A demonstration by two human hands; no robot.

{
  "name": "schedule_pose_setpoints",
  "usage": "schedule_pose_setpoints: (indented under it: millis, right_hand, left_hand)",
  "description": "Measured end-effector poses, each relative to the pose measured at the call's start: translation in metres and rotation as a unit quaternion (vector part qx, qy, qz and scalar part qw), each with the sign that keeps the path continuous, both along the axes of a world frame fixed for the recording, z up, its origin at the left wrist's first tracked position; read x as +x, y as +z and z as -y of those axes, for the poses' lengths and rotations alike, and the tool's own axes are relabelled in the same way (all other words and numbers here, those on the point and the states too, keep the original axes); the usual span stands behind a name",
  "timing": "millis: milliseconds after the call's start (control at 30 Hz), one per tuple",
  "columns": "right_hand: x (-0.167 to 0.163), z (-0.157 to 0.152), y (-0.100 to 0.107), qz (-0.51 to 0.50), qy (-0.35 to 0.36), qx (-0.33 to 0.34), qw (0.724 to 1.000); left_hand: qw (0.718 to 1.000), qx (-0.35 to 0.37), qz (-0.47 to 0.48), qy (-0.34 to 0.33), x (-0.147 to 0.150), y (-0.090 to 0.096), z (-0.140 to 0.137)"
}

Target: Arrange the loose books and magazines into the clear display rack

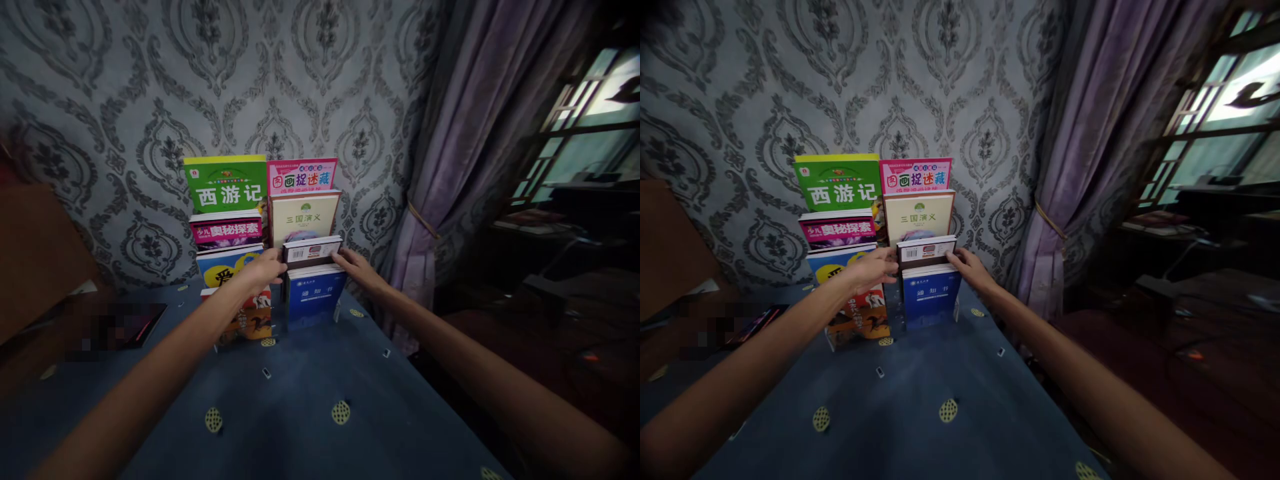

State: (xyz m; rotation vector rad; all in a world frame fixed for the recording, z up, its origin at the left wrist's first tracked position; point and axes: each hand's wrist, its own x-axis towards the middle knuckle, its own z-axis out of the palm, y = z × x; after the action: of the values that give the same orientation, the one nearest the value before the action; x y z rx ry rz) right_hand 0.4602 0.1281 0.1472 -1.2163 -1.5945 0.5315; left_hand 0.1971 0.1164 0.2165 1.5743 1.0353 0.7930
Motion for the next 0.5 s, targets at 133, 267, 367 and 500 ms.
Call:
schedule_pose_setpoints:
  millis: [133,267,367,500]
  right_hand:
    - [0.000,-0.009,-0.004,0.013,-0.020,0.014,1.000]
    - [-0.001,-0.014,-0.007,0.016,-0.029,0.031,0.999]
    - [-0.002,-0.012,-0.006,0.004,-0.032,0.032,0.999]
    - [-0.002,-0.005,-0.004,-0.007,-0.029,0.021,0.999]
  left_hand:
    - [1.000,-0.002,0.019,-0.013,-0.001,0.000,-0.003]
    - [0.999,0.000,0.028,-0.045,-0.002,-0.001,-0.006]
    - [0.999,-0.002,0.026,-0.029,-0.002,-0.003,-0.006]
    - [1.000,0.009,0.025,-0.011,-0.001,-0.009,-0.002]
